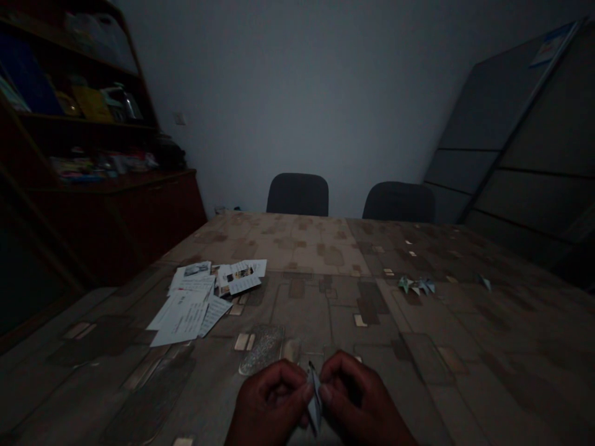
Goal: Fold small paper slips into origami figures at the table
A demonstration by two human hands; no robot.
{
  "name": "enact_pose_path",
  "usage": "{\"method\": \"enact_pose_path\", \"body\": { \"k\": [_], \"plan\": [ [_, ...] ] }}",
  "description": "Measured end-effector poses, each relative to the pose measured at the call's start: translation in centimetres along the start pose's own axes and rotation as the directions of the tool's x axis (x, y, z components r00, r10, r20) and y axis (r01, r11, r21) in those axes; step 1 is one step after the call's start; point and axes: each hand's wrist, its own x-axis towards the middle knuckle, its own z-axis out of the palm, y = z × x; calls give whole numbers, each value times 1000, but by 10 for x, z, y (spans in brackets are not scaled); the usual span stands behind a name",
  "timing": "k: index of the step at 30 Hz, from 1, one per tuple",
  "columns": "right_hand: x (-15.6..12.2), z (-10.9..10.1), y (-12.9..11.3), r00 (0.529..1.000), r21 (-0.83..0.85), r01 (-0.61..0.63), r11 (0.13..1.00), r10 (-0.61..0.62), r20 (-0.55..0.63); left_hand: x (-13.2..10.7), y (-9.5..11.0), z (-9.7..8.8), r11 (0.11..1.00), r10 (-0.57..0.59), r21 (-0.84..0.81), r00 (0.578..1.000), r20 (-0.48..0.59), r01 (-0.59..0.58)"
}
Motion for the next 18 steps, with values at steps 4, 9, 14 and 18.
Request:
{"method": "enact_pose_path", "body": {
  "k": [4, 9, 14, 18],
  "plan": [
    [0, 0, 6, 1000, -18, 4, 1000, -3, 23, 0, 0, 3, 999, -43, 14, 999, 4, 43],
    [0, 4, 9, 1000, 14, 17, 1000, -17, 15, 0, 4, 6, 998, -47, 50, 999, -16, 48],
    [0, 3, 2, 1000, 88, -21, 996, 22, -10, -5, 11, 6, 976, 86, 209, 991, -101, -63],
    [1, 0, 1, 1000, 40, 1, 999, -2, 24, -6, 13, 6, 962, 156, 239, 984, -84, -132]
  ]
}}
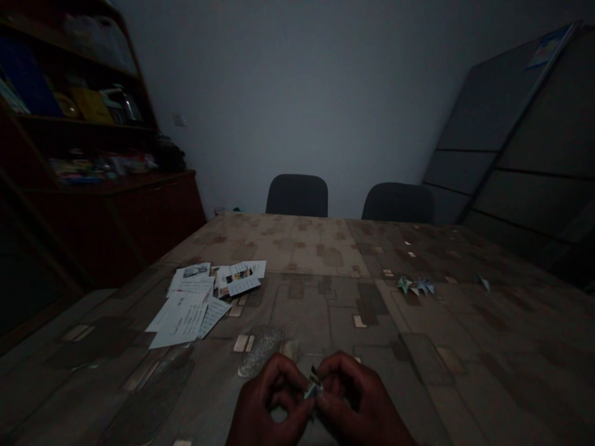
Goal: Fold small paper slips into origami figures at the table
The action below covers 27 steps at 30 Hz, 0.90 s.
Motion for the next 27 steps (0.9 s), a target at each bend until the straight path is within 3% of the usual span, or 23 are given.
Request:
{"method": "enact_pose_path", "body": {
  "k": [4, 11, 19, 23, 27],
  "plan": [
    [0, -1, 1, 998, -61, 53, 997, -54, -23, 1, -2, 0, 999, 27, 22, 1000, 17, -27],
    [-2, 0, -5, 994, -128, 82, 988, -91, -66, 4, -7, -3, 995, -92, 37, 989, 118, 88],
    [-4, -1, -6, 995, -145, 64, 987, -74, -63, 7, -7, -6, 983, -168, -55, 982, 88, 173],
    [-5, -1, -5, 987, -197, 92, 976, -115, -110, 5, -2, -5, 989, -139, -43, 988, 73, 142],
    [-4, -3, -7, 955, -310, 256, 916, -290, -67, 2, -2, -4, 999, -31, -41, 999, 20, 31]
  ]
}}
